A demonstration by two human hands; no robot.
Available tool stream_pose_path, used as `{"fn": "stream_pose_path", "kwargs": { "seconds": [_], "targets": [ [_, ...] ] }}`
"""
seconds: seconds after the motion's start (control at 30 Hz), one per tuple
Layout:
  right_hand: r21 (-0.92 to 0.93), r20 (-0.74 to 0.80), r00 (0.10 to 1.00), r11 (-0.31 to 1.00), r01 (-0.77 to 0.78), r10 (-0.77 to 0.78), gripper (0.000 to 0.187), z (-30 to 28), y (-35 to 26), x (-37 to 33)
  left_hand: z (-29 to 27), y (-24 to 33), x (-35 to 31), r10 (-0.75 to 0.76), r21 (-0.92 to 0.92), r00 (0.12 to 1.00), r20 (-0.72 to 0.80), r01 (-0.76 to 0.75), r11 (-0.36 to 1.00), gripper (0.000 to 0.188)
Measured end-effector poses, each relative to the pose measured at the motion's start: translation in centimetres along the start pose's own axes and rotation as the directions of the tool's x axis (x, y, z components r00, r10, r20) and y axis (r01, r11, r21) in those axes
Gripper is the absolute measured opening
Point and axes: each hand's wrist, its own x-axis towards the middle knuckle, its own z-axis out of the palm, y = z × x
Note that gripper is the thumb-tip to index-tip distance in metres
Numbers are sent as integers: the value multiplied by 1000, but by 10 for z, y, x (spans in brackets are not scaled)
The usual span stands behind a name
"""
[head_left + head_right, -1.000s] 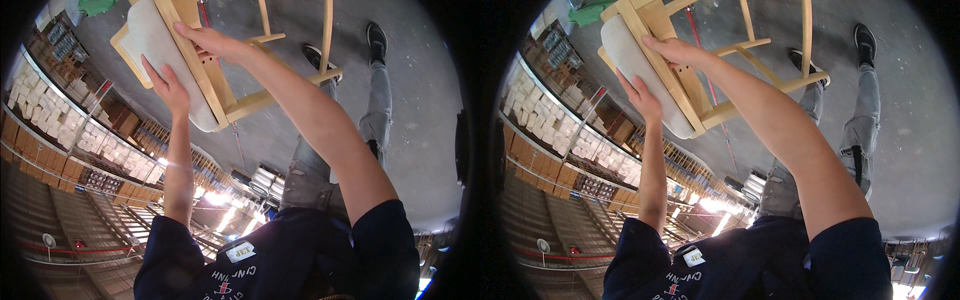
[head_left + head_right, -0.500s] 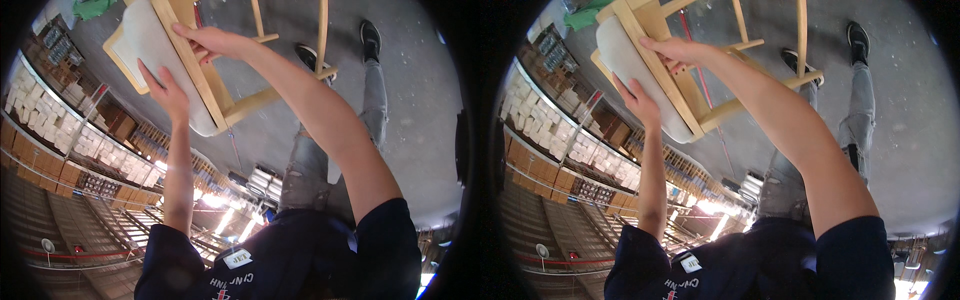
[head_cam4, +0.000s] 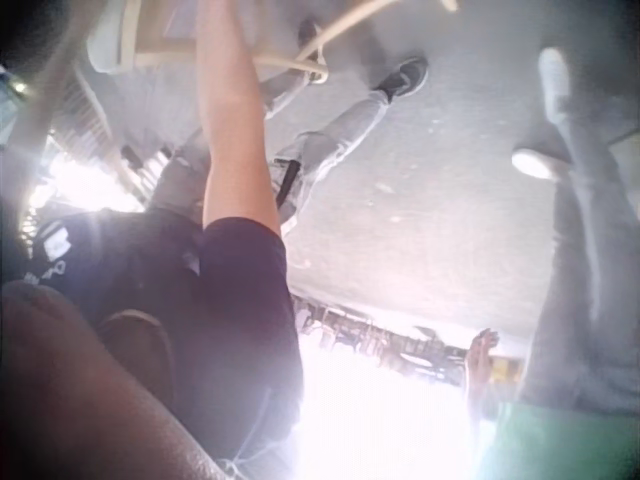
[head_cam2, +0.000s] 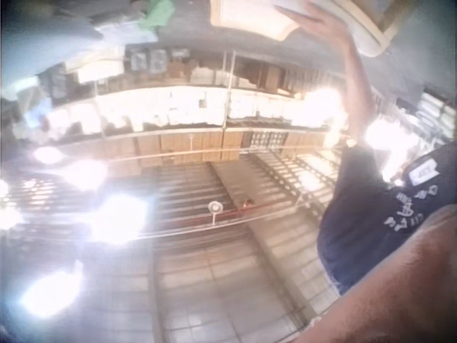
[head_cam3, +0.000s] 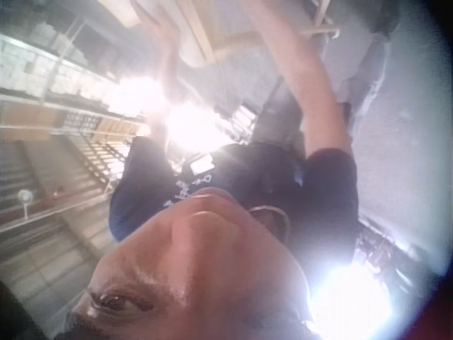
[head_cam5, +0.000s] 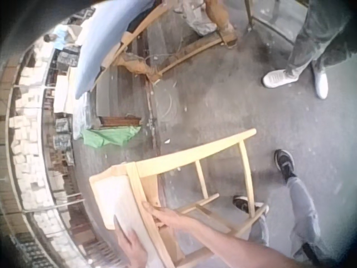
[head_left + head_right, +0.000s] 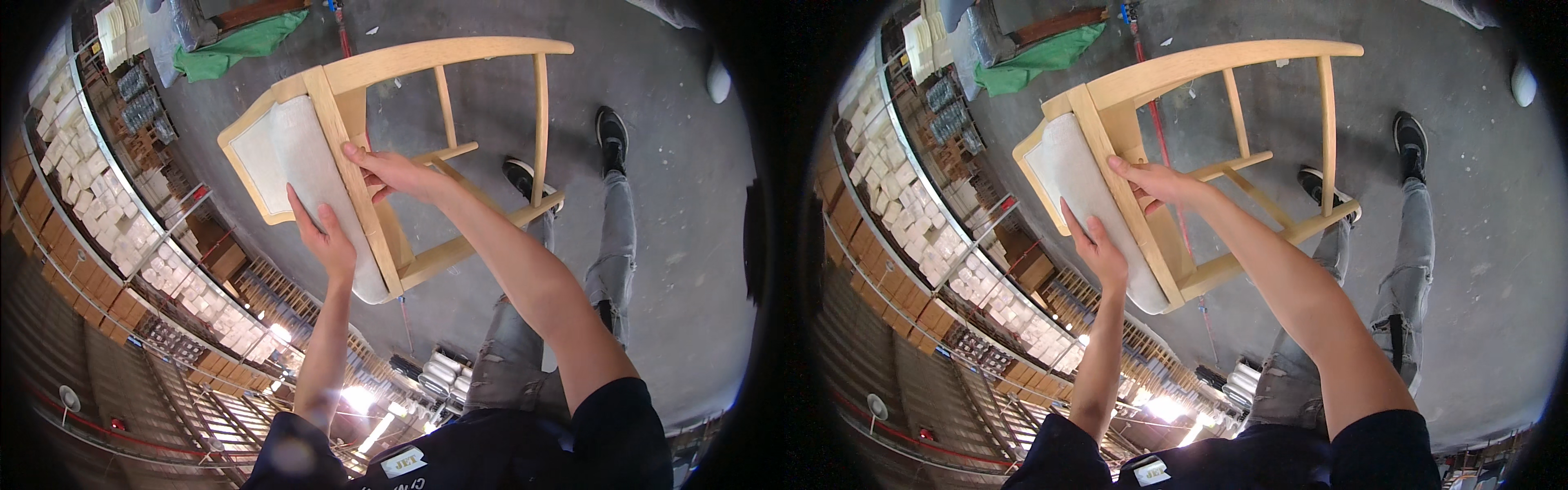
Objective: The person removes a cushion from a wooden chair, staples fabric onto the foam, trims excess fabric with a utility knife, and places the cushion back onto the chair frame.
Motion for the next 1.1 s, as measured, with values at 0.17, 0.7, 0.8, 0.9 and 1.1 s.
{"fn": "stream_pose_path", "kwargs": {
  "seconds": [0.17, 0.7, 0.8, 0.9, 1.1],
  "targets": [
    [-4, -35, 999, 1000, -1, 0, 102, 2, -8, -18, 0, 10, -5, -10, -49, 1000, 12, 11, 999, 71],
    [240, -770, 636, 947, 213, 53, 74, 11, -5, -184, 79, 148, -119, 145, 7, 986, 78, -146, 989, 64],
    [294, -878, 449, 928, 230, 166, 73, -41, 6, -239, 104, 159, -155, -18, -125, 980, 200, 43, 991, 58],
    [313, -856, 497, 910, 272, 146, 72, -86, 14, -283, 92, 117, -169, -193, -141, 955, -225, 164, 976, 63],
    [40, -808, 588, 991, 126, -42, 63, -119, 28, -322, -30, -12, -173, -532, -313, 383, -755, 503, 806, 95]
  ]
}}
